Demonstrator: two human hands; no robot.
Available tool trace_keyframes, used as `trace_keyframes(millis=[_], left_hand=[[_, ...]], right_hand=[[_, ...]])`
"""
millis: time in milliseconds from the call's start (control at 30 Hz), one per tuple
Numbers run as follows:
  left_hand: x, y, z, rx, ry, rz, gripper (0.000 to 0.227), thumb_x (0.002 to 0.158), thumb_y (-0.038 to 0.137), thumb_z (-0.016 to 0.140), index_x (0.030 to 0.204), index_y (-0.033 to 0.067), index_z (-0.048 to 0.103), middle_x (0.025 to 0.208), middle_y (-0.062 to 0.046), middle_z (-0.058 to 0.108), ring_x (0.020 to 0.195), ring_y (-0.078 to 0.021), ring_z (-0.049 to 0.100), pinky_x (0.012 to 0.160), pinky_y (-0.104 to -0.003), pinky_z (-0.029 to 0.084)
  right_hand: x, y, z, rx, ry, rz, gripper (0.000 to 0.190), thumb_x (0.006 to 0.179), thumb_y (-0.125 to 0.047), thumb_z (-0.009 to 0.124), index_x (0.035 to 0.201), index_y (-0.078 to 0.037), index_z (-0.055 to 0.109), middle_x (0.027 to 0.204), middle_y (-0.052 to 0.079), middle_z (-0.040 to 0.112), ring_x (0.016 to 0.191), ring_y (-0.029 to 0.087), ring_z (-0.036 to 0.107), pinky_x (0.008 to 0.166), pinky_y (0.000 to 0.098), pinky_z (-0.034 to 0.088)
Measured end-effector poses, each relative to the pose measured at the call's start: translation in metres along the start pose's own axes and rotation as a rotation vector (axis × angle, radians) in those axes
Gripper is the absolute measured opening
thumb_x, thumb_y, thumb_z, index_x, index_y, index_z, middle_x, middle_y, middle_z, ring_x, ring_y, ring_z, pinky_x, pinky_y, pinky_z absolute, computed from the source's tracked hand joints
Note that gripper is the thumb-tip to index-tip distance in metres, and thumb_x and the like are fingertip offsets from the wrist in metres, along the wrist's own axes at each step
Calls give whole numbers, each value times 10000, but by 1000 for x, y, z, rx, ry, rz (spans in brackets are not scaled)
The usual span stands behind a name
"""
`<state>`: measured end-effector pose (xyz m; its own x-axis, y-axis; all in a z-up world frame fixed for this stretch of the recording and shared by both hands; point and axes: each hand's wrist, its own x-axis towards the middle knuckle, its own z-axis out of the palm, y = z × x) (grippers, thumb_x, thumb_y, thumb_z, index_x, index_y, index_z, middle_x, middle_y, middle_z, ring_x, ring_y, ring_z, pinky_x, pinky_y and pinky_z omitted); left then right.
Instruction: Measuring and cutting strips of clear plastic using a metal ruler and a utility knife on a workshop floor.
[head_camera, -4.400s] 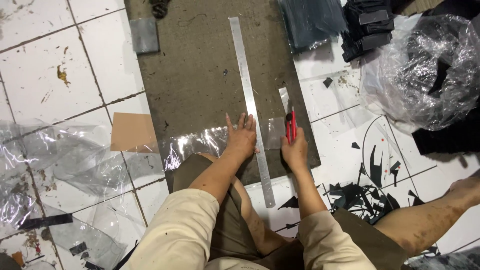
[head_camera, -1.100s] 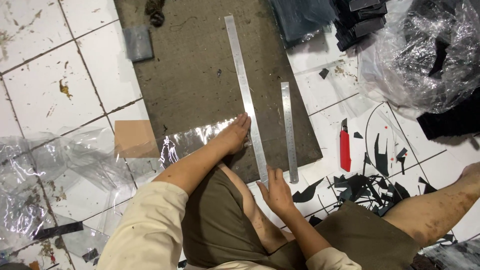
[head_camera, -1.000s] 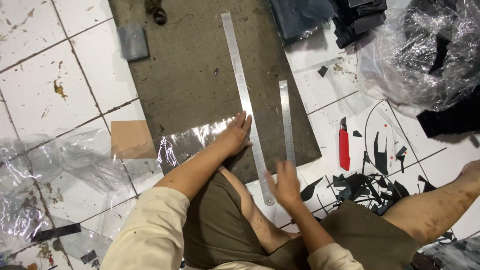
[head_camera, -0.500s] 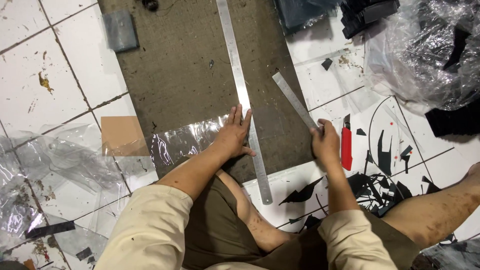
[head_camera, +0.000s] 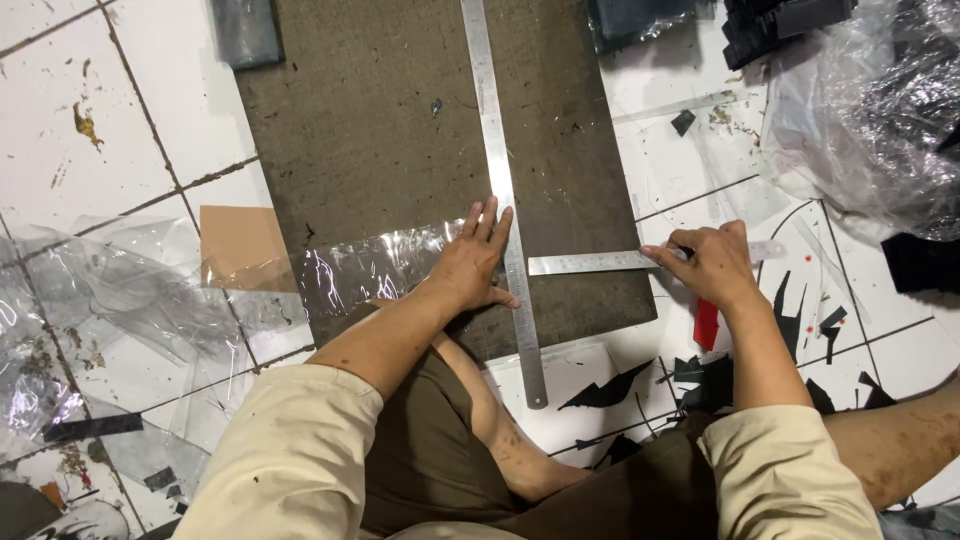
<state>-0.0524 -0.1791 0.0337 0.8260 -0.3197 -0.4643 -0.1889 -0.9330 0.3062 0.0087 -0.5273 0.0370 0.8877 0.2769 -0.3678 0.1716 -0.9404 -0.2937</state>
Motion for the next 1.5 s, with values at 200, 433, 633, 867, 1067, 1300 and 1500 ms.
trace_keyframes(millis=[200, 433, 633, 867, 1067, 1300, 1500], left_hand=[[0, 1, 0, 1, -15, -5, 1438, 596, 653, 908, 1637, 43, 126, 1664, -294, 170, 1529, -461, 223, 1206, -513, 329], [1, 2, 0, 33, -20, -7, 1438, 591, 671, 900, 1635, 48, 131, 1665, -280, 177, 1521, -452, 241, 1203, -500, 346], [2, 2, 0, 52, -40, -31, 1444, 598, 707, 874, 1642, 65, 109, 1675, -260, 166, 1528, -440, 230, 1207, -493, 341], [1, 3, 0, 31, -23, -30, 1448, 592, 721, 866, 1642, 70, 112, 1674, -261, 168, 1518, -458, 240, 1208, -506, 336], [1, 3, 0, 40, -29, -29, 1440, 600, 711, 868, 1645, 78, 107, 1677, -249, 172, 1518, -461, 237, 1204, -519, 339], [2, 7, -3, 74, -63, -28, 1442, 620, 723, 855, 1648, 80, 74, 1680, -272, 120, 1523, -476, 208, 1211, -526, 318], [2, 8, -3, 87, -67, -32, 1426, 634, 707, 853, 1648, 74, 76, 1677, -289, 108, 1525, -480, 202, 1205, -529, 321]], right_hand=[[8, 5, 5, -22, 68, -98, 469, 947, -585, 688, 866, -128, 761, 745, 139, 743, 817, 317, 713, 919, 377, 347], [20, 17, 18, -29, 52, -100, 449, 940, -612, 671, 890, -176, 766, 786, 97, 760, 868, 299, 718, 901, 382, 359], [26, 24, 25, -19, 45, -94, 447, 914, -644, 685, 867, -206, 762, 745, 77, 743, 834, 277, 716, 870, 364, 371], [26, 23, 20, -1, 45, -99, 457, 916, -637, 695, 866, -189, 764, 734, 102, 733, 818, 296, 710, 858, 374, 380], [26, 23, 20, 0, 42, -96, 453, 914, -639, 702, 849, -194, 761, 712, 89, 729, 800, 282, 706, 849, 366, 376], [27, 23, 19, 9, 31, -89, 455, 915, -626, 710, 855, -179, 766, 696, 99, 724, 778, 288, 701, 846, 366, 375], [27, 23, 20, 3, 27, -82, 453, 914, -631, 713, 837, -188, 765, 687, 87, 724, 760, 280, 697, 834, 360, 376]])
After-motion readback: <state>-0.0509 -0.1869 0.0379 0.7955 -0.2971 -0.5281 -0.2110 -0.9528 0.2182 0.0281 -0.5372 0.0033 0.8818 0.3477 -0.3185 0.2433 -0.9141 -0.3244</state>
